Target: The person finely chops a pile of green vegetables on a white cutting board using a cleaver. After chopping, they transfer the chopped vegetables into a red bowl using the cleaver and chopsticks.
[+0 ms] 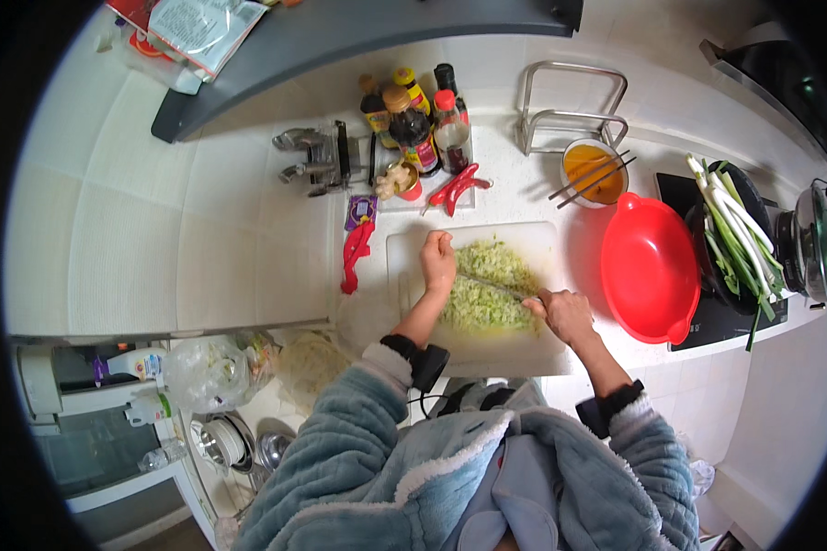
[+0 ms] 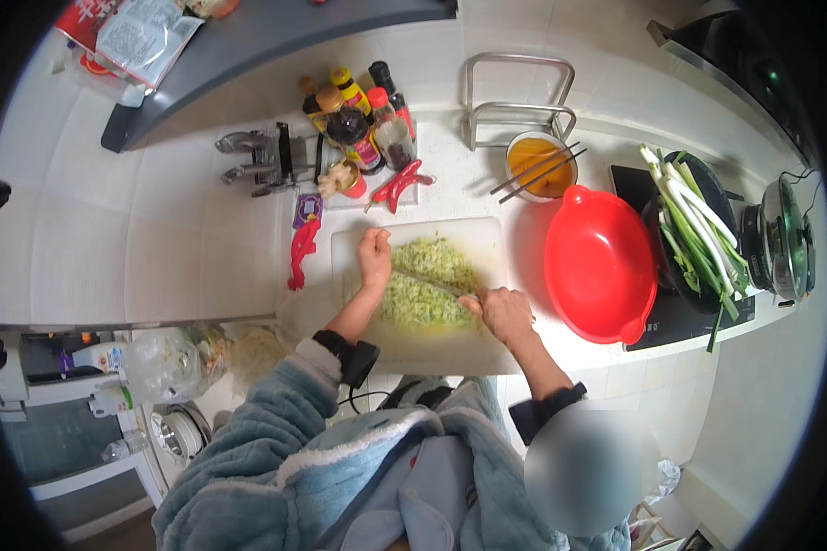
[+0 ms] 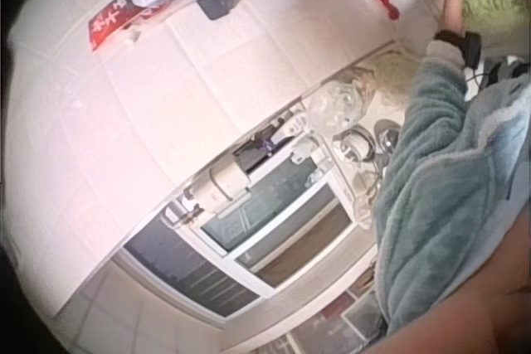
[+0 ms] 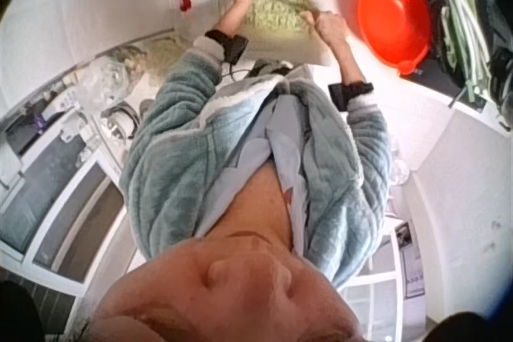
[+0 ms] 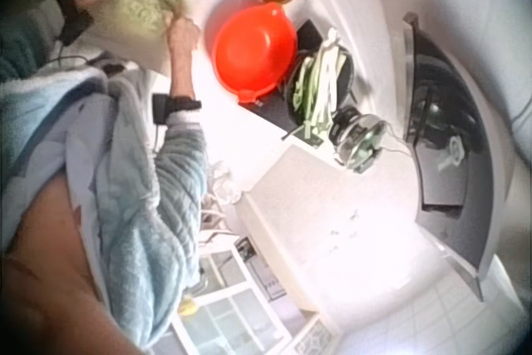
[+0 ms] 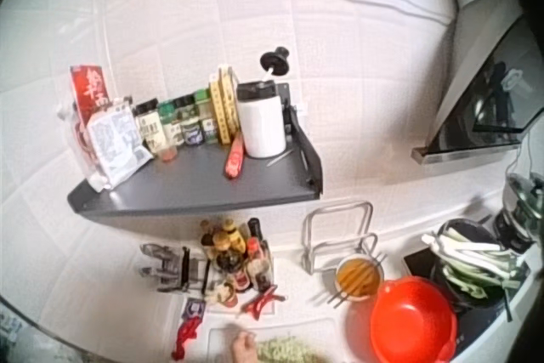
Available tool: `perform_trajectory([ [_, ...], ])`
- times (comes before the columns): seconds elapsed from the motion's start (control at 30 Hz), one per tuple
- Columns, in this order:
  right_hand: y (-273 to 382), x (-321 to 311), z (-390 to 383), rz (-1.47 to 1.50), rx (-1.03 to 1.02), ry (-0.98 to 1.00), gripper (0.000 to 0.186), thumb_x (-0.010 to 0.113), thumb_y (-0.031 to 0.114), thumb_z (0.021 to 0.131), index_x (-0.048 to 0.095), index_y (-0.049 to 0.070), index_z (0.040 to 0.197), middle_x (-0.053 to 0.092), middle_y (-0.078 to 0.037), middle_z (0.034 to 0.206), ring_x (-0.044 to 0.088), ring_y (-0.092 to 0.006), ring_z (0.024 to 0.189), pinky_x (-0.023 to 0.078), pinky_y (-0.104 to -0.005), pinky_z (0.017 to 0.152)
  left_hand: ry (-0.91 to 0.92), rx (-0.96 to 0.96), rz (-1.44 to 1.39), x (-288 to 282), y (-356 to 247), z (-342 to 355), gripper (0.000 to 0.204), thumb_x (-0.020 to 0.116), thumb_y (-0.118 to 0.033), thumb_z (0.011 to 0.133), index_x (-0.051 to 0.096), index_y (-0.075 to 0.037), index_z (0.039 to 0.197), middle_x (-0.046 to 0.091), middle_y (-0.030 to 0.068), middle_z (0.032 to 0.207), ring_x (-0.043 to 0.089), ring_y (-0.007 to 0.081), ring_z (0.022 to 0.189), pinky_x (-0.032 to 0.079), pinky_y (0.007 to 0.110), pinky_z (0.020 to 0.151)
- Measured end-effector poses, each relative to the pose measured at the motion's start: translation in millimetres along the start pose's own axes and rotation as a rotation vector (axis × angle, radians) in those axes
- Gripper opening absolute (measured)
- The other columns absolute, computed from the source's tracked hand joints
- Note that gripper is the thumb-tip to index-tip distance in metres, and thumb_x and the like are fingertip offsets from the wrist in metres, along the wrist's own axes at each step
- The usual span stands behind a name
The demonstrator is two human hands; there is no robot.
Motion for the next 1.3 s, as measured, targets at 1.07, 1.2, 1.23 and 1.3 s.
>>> perform_trajectory([
  [1.07,45,-2,-40,0.16,0.179,0.006,0.04,0.053,0.043,0.091,0.055,0.004,0.084,0.065,-0.017,0.068,0.065,-0.0348,0.062,0.051,-0.0441,0.055,0.306,0.005,-0.308,18,1,39,0.009,0.053,-0.007,0.092,0.057,-0.002,0.085,0.046,-0.0051,0.061,0.039,0.0027,0.053,0.031,0.021,0.047],
  [1.2,78,21,-59,0.305,0.241,0.028,0.036,0.053,0.038,0.092,0.052,0.003,0.088,0.065,-0.018,0.071,0.065,-0.0369,0.065,0.051,-0.0463,0.058,0.372,0.127,-0.226,11,1,50,0.011,0.051,-0.007,0.092,0.058,-0.003,0.086,0.044,-0.0056,0.059,0.038,0.0028,0.05,0.029,0.021,0.045],
  [1.23,86,33,-60,0.311,0.272,0.052,0.035,0.052,0.037,0.092,0.052,0.003,0.088,0.065,-0.019,0.071,0.065,-0.0373,0.066,0.051,-0.0466,0.059,0.386,0.154,-0.192,9,3,43,0.01,0.051,-0.007,0.092,0.058,-0.003,0.085,0.044,-0.0055,0.059,0.037,0.003,0.05,0.028,0.021,0.045],
  [1.3,97,53,-58,0.306,0.344,0.089,0.035,0.053,0.037,0.092,0.051,0.003,0.087,0.065,-0.02,0.071,0.064,-0.0382,0.064,0.051,-0.0467,0.059,0.367,0.113,-0.07,4,11,35,0.009,0.054,-0.007,0.089,0.059,-0.001,0.085,0.054,0.0029,0.065,0.048,0.0095,0.059,0.039,0.026,0.055],
])
Point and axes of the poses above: each hand's wrist, its own z-axis towards the middle knuckle, its own x-axis out of the palm, y = z × x, the point moved 3 cm from there along z, towards the middle knuckle
